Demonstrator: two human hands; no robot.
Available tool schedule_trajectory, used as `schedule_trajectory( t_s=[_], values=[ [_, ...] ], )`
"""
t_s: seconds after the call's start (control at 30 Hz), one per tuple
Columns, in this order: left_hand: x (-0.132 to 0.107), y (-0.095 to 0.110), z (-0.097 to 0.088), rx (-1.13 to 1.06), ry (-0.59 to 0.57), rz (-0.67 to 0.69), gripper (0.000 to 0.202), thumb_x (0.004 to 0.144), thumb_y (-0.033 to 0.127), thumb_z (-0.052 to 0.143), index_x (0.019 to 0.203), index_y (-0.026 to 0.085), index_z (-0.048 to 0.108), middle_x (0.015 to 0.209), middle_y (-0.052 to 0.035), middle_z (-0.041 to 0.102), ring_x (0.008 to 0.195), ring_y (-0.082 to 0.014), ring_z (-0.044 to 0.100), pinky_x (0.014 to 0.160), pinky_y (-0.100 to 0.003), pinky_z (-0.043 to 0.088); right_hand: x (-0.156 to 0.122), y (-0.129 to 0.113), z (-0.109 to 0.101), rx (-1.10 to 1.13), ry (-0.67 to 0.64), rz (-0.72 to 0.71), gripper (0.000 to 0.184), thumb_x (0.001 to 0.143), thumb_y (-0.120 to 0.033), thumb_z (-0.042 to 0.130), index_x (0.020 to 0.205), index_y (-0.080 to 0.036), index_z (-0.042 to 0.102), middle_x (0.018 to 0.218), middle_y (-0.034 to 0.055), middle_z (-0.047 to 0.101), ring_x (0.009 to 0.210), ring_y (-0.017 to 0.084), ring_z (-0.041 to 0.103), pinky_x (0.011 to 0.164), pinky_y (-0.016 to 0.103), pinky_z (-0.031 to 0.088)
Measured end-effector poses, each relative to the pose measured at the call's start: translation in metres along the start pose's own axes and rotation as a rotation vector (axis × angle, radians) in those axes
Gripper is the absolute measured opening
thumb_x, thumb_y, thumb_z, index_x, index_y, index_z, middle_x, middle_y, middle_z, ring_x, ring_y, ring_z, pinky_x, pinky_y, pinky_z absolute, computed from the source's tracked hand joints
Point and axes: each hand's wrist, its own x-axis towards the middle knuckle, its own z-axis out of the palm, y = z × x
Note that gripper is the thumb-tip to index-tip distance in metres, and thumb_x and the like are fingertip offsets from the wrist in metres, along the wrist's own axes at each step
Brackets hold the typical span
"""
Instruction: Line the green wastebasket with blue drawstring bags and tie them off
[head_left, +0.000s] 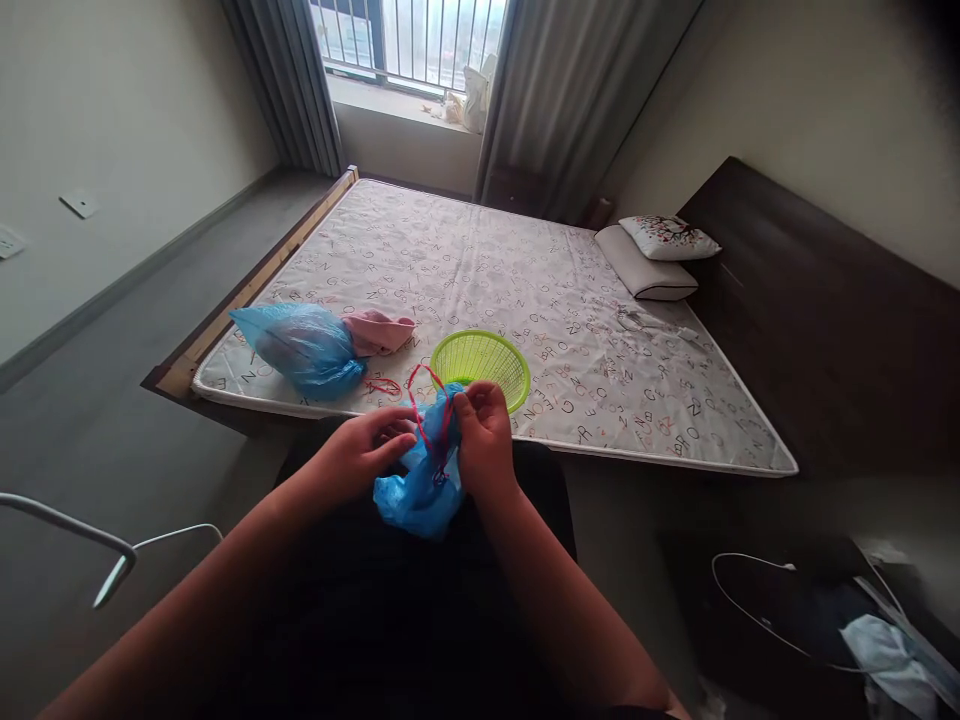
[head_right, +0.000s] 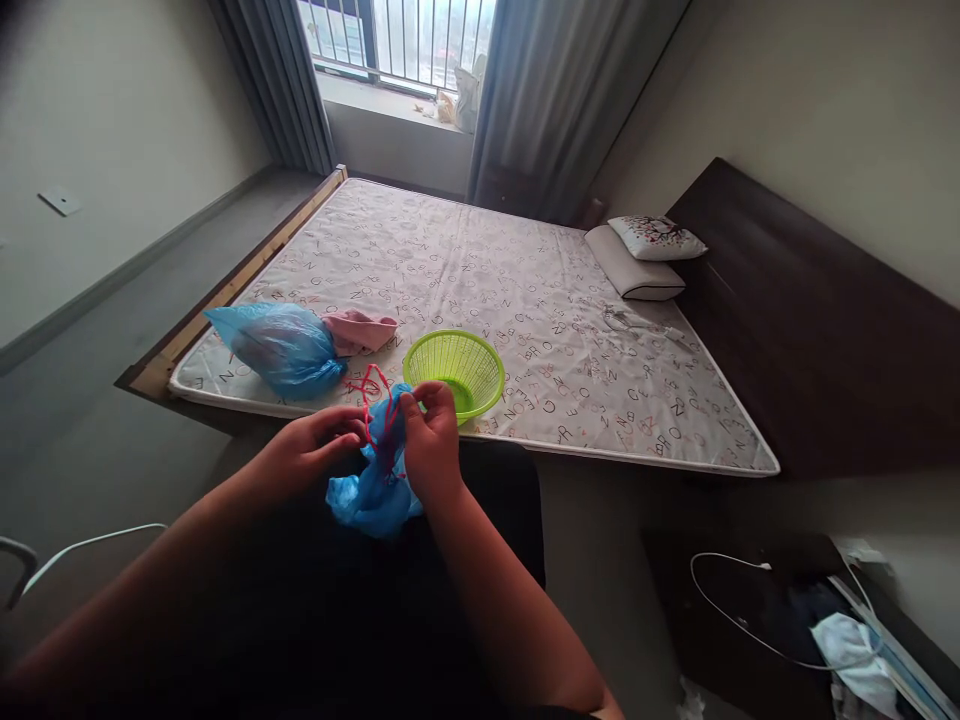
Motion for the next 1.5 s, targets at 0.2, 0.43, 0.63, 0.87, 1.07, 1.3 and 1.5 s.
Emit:
schedule_trajectory(
  t_s=[0.2,0.43,0.63,0.87,1.07,1.3,1.5],
  values=[
    [0.003,-0.007,0.023,-0.299,0.038,-0.102,0.050,0.074,0.052,0.090,0.107,0.018,0.074,0.087,-0.0078,0.078,0.078,-0.0260,0.078,0.068,-0.035,0.064,0.003,-0.002,-0.005,-0.107,-0.105,0.070,0.030,0.090,-0.048,0.071,0.101,-0.025,0.055,0.078,-0.0062,0.058,0.056,0.009,0.049,0.051,0.022,0.040],
    [0.004,0.000,-0.008,-0.620,0.535,-0.161,0.035,0.073,0.034,0.089,0.099,0.019,0.070,0.078,0.0006,0.073,0.071,-0.0204,0.077,0.068,-0.033,0.065,0.028,-0.005,-0.043,-0.289,-0.155,0.125,0.030,0.086,-0.042,0.070,0.109,-0.023,0.065,0.071,-0.0071,0.055,0.056,0.010,0.044,0.052,0.022,0.036],
    [0.004,0.002,-0.036,-0.779,0.503,0.115,0.030,0.070,0.033,0.087,0.094,0.022,0.075,0.064,0.0018,0.066,0.058,-0.0182,0.068,0.060,-0.033,0.059,0.032,-0.005,-0.052,-0.225,-0.032,0.058,0.028,0.087,-0.047,0.070,0.103,-0.024,0.067,0.076,-0.0046,0.057,0.061,0.011,0.049,0.057,0.023,0.042],
    [-0.008,0.003,-0.006,-0.211,0.760,0.435,0.042,0.098,0.050,0.064,0.071,0.019,0.066,0.061,-0.0011,0.060,0.061,-0.0160,0.058,0.077,-0.037,0.056,0.020,-0.003,-0.029,0.037,-0.129,0.126,0.034,0.086,-0.052,0.076,0.108,-0.027,0.066,0.080,-0.0049,0.058,0.060,0.009,0.051,0.054,0.021,0.044],
    [0.017,0.011,0.019,0.402,0.270,0.362,0.045,0.082,0.040,0.080,0.123,0.023,0.073,0.123,-0.0098,0.074,0.115,-0.0295,0.068,0.102,-0.042,0.053,0.008,-0.020,-0.016,0.061,-0.403,0.149,0.037,0.087,-0.047,0.079,0.117,-0.029,0.070,0.088,-0.0045,0.058,0.057,0.006,0.045,0.052,0.021,0.040],
    [0.030,-0.026,-0.012,0.366,0.067,0.057,0.034,0.087,0.047,0.070,0.107,0.021,0.080,0.092,-0.0071,0.079,0.077,-0.0218,0.071,0.069,-0.029,0.056,0.019,-0.036,-0.047,-0.279,-0.357,0.035,0.034,0.084,-0.042,0.081,0.113,-0.028,0.071,0.087,-0.0048,0.059,0.057,0.007,0.045,0.050,0.020,0.039],
    [0.017,-0.015,-0.045,0.078,0.058,-0.111,0.055,0.077,0.066,0.081,0.103,0.017,0.077,0.074,-0.0052,0.071,0.065,-0.0181,0.065,0.058,-0.025,0.053,0.035,-0.035,-0.083,-1.054,-0.324,-0.094,0.034,0.077,-0.014,0.078,0.109,-0.025,0.075,0.088,-0.0005,0.068,0.079,0.016,0.061,0.073,0.027,0.047]
  ],
)
